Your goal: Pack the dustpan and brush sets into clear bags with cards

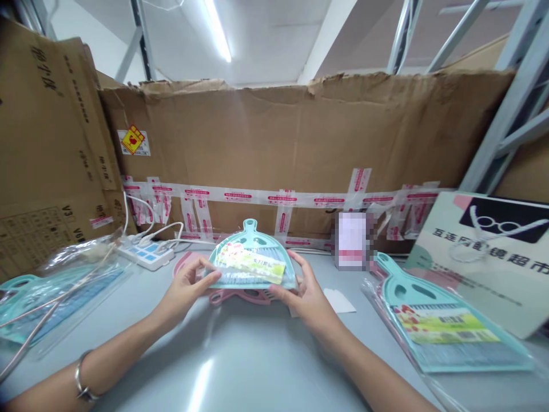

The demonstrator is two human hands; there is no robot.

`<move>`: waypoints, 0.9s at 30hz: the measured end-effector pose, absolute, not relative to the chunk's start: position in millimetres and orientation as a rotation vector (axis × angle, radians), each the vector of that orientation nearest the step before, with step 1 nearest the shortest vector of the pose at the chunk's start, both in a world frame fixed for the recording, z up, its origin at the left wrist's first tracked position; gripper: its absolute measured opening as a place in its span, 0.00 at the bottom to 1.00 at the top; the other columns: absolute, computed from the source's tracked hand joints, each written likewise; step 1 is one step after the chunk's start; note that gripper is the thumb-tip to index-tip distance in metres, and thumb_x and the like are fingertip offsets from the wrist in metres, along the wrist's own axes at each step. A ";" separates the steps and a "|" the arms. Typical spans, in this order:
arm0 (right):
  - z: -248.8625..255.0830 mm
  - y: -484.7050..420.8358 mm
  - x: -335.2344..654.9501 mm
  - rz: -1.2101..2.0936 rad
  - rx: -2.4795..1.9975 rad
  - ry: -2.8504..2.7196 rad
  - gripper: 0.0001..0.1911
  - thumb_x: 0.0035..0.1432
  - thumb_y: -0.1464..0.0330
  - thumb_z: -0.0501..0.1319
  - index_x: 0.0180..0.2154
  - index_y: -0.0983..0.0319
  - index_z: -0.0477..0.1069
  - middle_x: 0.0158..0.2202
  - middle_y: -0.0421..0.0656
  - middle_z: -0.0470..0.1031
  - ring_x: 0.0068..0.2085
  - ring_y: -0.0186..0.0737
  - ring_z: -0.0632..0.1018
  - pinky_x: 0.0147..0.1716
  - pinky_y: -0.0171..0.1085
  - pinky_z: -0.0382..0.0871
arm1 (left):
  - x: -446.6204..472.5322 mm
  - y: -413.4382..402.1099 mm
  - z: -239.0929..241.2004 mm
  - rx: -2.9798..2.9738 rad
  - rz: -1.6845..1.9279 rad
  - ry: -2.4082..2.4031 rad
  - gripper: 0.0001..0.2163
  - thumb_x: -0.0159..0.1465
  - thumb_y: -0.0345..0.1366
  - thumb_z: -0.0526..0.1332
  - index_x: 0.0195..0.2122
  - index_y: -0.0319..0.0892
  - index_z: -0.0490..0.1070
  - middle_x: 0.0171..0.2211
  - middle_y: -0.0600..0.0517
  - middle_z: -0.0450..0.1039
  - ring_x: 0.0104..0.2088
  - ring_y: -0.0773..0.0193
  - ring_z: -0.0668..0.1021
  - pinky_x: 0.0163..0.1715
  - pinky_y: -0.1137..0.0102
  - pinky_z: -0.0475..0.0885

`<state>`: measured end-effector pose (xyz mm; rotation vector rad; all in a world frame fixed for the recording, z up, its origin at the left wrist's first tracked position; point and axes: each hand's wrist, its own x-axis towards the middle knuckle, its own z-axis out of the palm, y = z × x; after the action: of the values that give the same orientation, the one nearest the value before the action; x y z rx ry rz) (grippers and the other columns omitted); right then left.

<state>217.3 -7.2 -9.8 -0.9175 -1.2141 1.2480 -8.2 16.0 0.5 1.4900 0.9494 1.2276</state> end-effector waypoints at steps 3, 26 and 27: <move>-10.9 -7.9 213.1 1.218 -0.992 -1.066 0.47 0.43 0.60 0.65 0.58 0.57 0.40 0.36 0.44 0.76 0.38 0.43 0.76 0.45 0.47 0.65 | -7.2 15.9 -2.4 1.527 1.261 0.932 0.14 0.56 0.43 0.58 0.22 0.40 0.57 0.16 0.60 0.60 0.16 0.75 0.66 0.17 0.78 0.63; -10.6 -11.1 207.6 1.368 -0.921 -1.054 0.18 0.45 0.63 0.64 0.39 0.62 0.66 0.39 0.44 0.75 0.38 0.41 0.76 0.34 0.37 0.71 | -8.6 16.1 -6.7 1.537 1.252 0.799 0.13 0.57 0.34 0.57 0.34 0.47 0.48 0.35 0.57 0.57 0.22 0.74 0.70 0.16 0.76 0.70; -11.0 -10.7 207.0 1.357 -0.936 -1.078 0.18 0.45 0.61 0.63 0.38 0.62 0.66 0.39 0.44 0.75 0.36 0.41 0.76 0.34 0.38 0.71 | -8.9 15.5 -5.9 1.553 1.247 0.795 0.12 0.57 0.35 0.57 0.33 0.46 0.49 0.34 0.57 0.57 0.23 0.74 0.70 0.17 0.76 0.69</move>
<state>207.0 -10.7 -11.0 -0.9356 -1.0776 1.3568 -8.9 15.5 -5.9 1.5525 0.7951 1.2467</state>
